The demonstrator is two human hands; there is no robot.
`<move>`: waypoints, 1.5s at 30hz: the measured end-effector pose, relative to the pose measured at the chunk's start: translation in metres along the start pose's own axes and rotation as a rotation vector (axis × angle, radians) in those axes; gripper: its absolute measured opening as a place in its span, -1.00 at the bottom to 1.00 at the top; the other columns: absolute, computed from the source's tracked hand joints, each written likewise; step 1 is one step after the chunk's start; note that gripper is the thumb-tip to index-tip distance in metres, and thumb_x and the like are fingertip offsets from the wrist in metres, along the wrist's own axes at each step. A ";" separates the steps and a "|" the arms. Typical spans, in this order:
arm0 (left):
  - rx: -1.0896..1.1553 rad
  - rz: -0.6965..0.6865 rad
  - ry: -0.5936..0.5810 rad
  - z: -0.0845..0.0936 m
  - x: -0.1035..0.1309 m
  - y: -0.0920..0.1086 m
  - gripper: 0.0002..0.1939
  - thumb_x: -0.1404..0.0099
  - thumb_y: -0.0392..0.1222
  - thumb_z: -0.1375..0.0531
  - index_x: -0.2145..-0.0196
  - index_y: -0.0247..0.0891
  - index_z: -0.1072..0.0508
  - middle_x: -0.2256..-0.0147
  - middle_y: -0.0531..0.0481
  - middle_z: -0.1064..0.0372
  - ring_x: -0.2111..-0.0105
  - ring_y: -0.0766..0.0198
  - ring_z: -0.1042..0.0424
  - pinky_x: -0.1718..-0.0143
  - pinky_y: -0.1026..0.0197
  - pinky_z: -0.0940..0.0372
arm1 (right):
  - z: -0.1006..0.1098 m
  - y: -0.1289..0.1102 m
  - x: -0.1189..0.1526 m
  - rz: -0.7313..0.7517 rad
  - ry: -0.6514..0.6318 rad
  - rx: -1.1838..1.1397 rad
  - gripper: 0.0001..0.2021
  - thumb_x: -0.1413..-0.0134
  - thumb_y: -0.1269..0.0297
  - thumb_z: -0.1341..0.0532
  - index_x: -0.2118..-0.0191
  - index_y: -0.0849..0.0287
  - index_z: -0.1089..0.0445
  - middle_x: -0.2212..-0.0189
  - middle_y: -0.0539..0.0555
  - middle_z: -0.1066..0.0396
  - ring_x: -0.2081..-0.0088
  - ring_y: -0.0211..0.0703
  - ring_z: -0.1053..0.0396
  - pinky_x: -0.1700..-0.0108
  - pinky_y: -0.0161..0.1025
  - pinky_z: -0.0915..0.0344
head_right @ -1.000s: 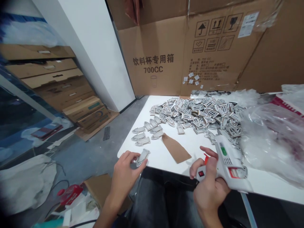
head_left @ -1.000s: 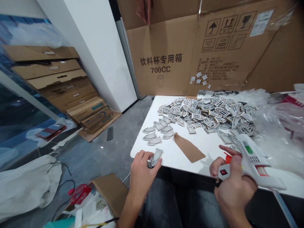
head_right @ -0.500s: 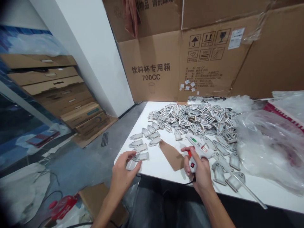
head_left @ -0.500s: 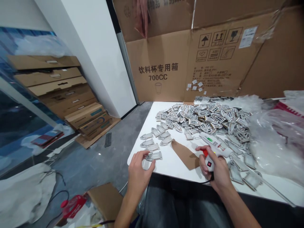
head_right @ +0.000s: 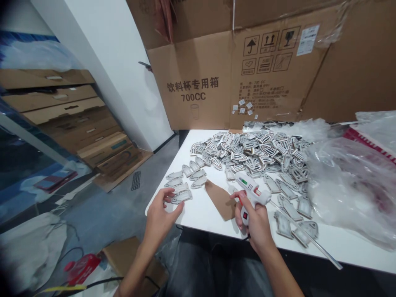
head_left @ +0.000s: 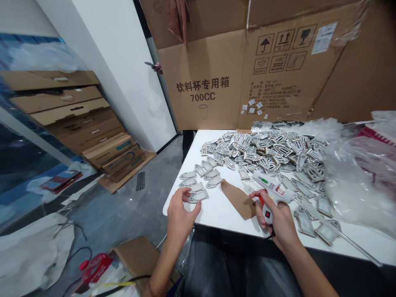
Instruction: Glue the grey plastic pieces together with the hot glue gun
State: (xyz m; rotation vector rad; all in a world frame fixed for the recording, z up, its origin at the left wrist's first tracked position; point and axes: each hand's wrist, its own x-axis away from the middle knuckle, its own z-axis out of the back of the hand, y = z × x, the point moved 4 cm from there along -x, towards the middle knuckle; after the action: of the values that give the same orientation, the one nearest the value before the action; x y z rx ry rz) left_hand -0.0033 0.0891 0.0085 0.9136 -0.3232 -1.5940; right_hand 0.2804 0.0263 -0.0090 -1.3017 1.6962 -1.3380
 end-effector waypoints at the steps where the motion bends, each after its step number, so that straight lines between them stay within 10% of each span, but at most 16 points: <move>1: -0.004 -0.003 -0.001 0.000 0.000 0.001 -0.61 -0.23 -0.18 -0.35 -0.01 -0.14 -0.46 0.15 -0.05 -0.56 0.20 0.03 -0.55 0.11 -0.04 -0.46 | 0.000 0.000 0.000 -0.003 -0.009 -0.010 -0.52 -0.31 -0.19 -0.34 0.09 0.21 -0.53 0.75 -0.15 -0.20 0.73 -0.38 -0.06 0.67 -0.46 0.12; 15: -0.082 -0.295 -0.097 -0.008 -0.006 0.056 -0.95 -0.42 -0.25 -0.27 0.17 -0.13 -0.48 0.18 -0.07 -0.52 0.12 -0.02 -0.50 0.04 -0.05 -0.39 | 0.006 -0.002 0.005 0.063 0.188 -0.208 -0.51 -0.26 -0.24 -0.35 0.14 0.17 -0.52 0.73 -0.15 -0.20 0.70 -0.34 -0.07 0.70 -0.47 0.11; 29: -0.125 -0.442 -0.358 -0.137 -0.066 0.143 -0.83 -0.41 -0.25 -0.30 0.07 -0.27 -0.62 0.09 -0.27 -0.52 0.01 -0.15 -0.50 0.01 -0.08 -0.40 | 0.007 -0.002 0.008 0.264 0.157 -0.318 -0.68 -0.47 -0.03 -0.25 0.14 0.15 -0.49 0.73 -0.15 -0.23 0.71 -0.36 -0.08 0.64 -0.44 0.00; 38: 0.081 -0.982 -0.834 -0.185 -0.023 0.171 -0.63 -0.38 -0.18 -0.40 -0.13 -0.02 -0.60 -0.11 -0.07 -0.51 -0.09 0.02 -0.43 -0.13 0.03 -0.37 | 0.013 -0.005 0.020 0.496 0.245 -0.435 -0.79 -0.42 0.09 -0.19 0.17 0.10 -0.45 0.34 0.08 -0.62 0.74 -0.33 -0.27 0.72 -0.36 -0.08; 45: 0.106 -1.016 -0.856 -0.194 -0.003 0.178 -0.83 -0.52 -0.18 -0.28 0.00 -0.19 -0.63 -0.10 -0.14 -0.52 -0.09 0.07 -0.43 -0.14 0.07 -0.36 | 0.017 -0.004 0.026 0.504 0.252 -0.438 -0.78 -0.48 0.15 -0.13 0.15 0.12 -0.46 0.56 -0.03 -0.48 0.76 -0.30 -0.24 0.73 -0.36 -0.06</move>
State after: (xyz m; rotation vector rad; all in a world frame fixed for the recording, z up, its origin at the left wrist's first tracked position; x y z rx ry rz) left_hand 0.2594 0.1011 0.0007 0.3959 -0.5840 -2.9172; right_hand 0.2887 -0.0040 -0.0076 -0.8421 2.3919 -0.8864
